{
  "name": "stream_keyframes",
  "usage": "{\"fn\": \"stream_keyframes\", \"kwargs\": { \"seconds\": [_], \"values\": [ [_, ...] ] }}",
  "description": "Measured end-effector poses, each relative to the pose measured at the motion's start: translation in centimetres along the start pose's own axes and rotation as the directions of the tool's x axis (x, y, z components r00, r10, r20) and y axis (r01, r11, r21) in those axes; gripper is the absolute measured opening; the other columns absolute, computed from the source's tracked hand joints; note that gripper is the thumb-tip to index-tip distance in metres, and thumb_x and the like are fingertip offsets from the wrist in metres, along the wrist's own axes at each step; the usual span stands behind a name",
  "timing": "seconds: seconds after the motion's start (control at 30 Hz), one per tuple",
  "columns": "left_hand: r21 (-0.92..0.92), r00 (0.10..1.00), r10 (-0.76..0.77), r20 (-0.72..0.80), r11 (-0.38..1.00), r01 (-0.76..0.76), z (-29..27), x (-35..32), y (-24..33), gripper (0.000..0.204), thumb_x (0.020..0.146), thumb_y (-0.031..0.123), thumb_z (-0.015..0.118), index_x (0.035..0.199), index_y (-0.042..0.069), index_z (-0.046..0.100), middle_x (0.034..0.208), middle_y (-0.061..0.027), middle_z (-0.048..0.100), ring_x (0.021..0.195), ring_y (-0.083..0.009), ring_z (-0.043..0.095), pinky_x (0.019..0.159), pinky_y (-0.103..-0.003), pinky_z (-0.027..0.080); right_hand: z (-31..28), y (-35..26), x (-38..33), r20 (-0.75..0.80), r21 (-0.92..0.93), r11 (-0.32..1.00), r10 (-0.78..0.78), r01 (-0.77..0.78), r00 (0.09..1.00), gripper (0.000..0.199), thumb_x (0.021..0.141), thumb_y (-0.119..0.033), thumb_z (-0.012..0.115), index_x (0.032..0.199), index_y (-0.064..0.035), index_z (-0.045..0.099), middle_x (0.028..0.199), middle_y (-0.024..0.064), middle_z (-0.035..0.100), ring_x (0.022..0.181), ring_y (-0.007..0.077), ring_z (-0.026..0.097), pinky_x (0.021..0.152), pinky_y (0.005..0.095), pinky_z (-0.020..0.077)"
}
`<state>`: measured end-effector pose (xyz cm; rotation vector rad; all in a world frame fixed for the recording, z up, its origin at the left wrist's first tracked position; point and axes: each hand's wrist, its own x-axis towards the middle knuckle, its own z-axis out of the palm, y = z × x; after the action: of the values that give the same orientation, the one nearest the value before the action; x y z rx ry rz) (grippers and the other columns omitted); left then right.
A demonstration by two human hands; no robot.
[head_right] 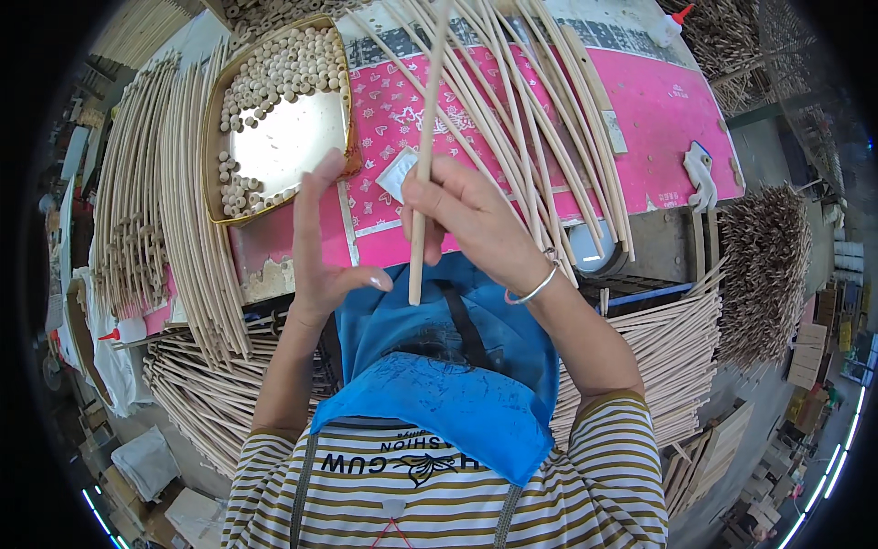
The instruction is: Attaching small wooden beads to the ends of long wooden sticks using a glue pad in a workshop.
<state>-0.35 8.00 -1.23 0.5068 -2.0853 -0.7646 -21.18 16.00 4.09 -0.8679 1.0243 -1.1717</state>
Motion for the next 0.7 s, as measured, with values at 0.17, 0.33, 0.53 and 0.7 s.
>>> {"fn": "stream_keyframes", "kwargs": {
  "seconds": [0.17, 0.33, 0.53, 0.7],
  "values": [
    [0.086, 0.990, 0.036, 0.136, 0.995, -0.048, 0.0, 0.6, 1.0, 0.119, 0.065, 0.057, 0.081, 0.158, 0.008, 0.025, 0.154, -0.0218, 0.040, 0.141, -0.0391, 0.042, 0.115, -0.052, 0.031, 0.3, -0.3, 0.8, -0.078, -0.064, 0.989, -0.139, 0.134, 0.987, 0.024, 0.106, -0.028, 0.051, 0.104, -0.0045, 0.054, 0.079, 0.0041, 0.063, 0.060, 0.0095, 0.061, 0.052, 0.0208, 0.0489],
    [0.074, 0.986, 0.034, 0.162, 0.996, -0.047, 0.3, 0.9, 0.9, 0.120, 0.064, 0.055, 0.082, 0.159, 0.011, 0.024, 0.155, -0.0192, 0.040, 0.141, -0.0381, 0.042, 0.114, -0.054, 0.031, 0.4, 0.5, 1.1, -0.035, -0.118, 0.979, -0.169, 0.164, 0.985, 0.023, 0.105, -0.026, 0.053, 0.105, -0.0032, 0.055, 0.078, 0.0026, 0.061, 0.061, 0.0089, 0.060, 0.052, 0.0221, 0.0484],
    [0.049, 0.982, 0.088, 0.165, 0.994, -0.097, -0.2, 1.0, 0.2, 0.119, 0.065, 0.055, 0.080, 0.159, 0.011, 0.022, 0.156, -0.0190, 0.039, 0.141, -0.0376, 0.042, 0.115, -0.054, 0.031, 0.1, 0.6, 2.3, -0.004, -0.117, 0.986, -0.119, 0.118, 0.993, 0.022, 0.107, -0.027, 0.050, 0.105, -0.0053, 0.053, 0.083, 0.0043, 0.063, 0.065, 0.0100, 0.063, 0.054, 0.0213, 0.0501],
    [0.012, 0.977, -0.061, 0.202, 0.998, 0.060, -1.7, 1.6, -0.7, 0.110, 0.068, 0.046, 0.083, 0.156, 0.005, 0.030, 0.153, -0.0144, 0.046, 0.139, -0.0329, 0.045, 0.116, -0.048, 0.032, -0.2, 0.5, 1.8, 0.002, -0.123, 0.991, -0.060, 0.060, 0.998, 0.019, 0.106, -0.023, 0.051, 0.102, -0.0041, 0.053, 0.080, 0.0031, 0.061, 0.062, 0.0096, 0.061, 0.053, 0.0218, 0.0486]
  ]
}}
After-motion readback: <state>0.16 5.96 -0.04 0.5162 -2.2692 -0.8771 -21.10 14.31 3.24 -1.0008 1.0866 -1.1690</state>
